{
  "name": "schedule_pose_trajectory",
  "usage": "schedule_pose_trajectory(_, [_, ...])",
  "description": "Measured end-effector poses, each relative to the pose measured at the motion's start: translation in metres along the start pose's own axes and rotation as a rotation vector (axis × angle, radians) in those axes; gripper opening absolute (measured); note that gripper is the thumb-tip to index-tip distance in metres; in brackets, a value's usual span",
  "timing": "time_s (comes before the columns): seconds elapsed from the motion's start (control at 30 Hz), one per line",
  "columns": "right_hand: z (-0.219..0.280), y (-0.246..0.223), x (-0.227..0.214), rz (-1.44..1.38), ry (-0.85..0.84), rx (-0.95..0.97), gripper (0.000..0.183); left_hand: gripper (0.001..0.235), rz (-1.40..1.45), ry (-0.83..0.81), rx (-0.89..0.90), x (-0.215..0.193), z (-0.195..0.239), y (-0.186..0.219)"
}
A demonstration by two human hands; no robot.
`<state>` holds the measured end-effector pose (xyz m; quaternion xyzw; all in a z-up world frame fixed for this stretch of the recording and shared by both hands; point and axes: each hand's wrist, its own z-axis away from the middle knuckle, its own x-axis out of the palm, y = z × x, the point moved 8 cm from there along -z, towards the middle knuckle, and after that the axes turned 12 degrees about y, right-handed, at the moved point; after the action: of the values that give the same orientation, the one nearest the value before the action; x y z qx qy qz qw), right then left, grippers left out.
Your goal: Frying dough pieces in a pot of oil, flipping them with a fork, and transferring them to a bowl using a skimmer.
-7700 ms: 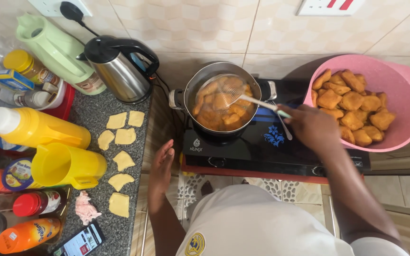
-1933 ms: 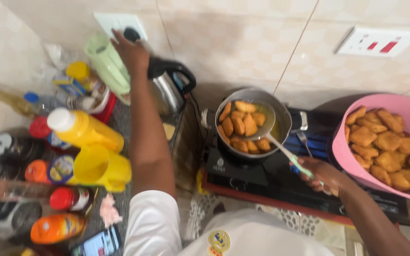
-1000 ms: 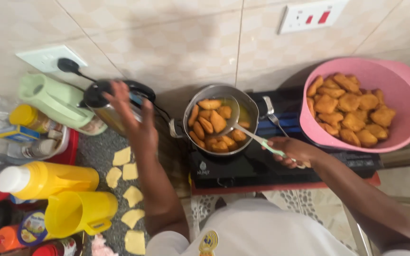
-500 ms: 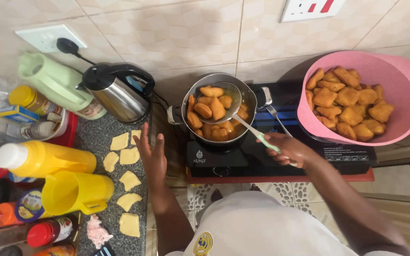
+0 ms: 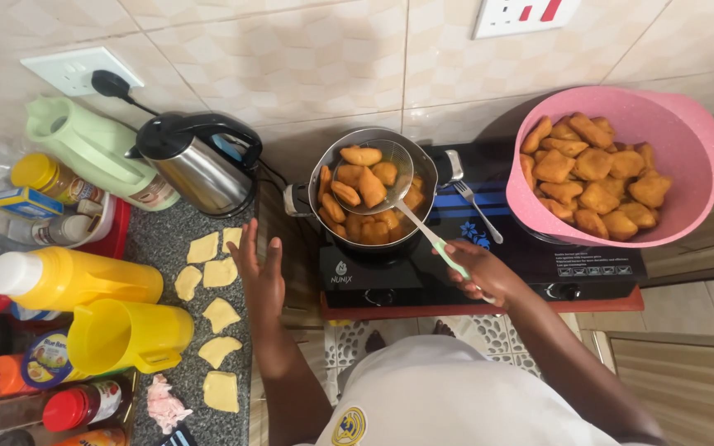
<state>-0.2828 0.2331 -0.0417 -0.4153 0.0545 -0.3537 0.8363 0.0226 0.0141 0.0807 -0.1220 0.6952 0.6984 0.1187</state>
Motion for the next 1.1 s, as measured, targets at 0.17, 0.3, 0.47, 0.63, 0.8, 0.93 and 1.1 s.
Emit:
schedule_pose_trajectory(0.17, [0.009, 0.016, -0.019, -0.137, -0.054, 0.075, 0.036, 0.067, -0.026, 0.015, -0.001, -0.004, -0.003, -0.009])
schedule_pose_trajectory(0.3, [0.019, 0.023, -0.017, -0.189, -0.049, 0.028, 0.042, 0.066, -0.038, 0.017, -0.003, -0.002, -0.008, -0.014])
schedule_pose_trajectory(0.47, [0.018, 0.035, -0.018, -0.241, -0.045, 0.024, 0.04, 0.06, -0.059, 0.007, 0.146, 0.004, -0.024, -0.022])
schedule_pose_trajectory(0.63, [0.004, 0.05, -0.026, -0.384, -0.066, 0.051, 0.035, 0.055, -0.091, -0.034, 0.394, 0.02, -0.039, -0.041])
schedule_pose_trajectory(0.8, [0.03, 0.033, -0.017, -0.225, 0.016, -0.024, 0.041, 0.061, -0.098, -0.04, 0.023, 0.009, -0.027, -0.034])
schedule_pose_trajectory(0.93, [0.015, 0.043, -0.012, -0.243, -0.018, -0.009, 0.042, 0.06, -0.101, -0.038, 0.033, 0.016, -0.029, -0.035])
schedule_pose_trajectory(1.1, [0.022, 0.048, -0.019, -0.331, -0.034, -0.057, 0.04, 0.061, -0.024, -0.063, 0.08, 0.027, -0.024, -0.03])
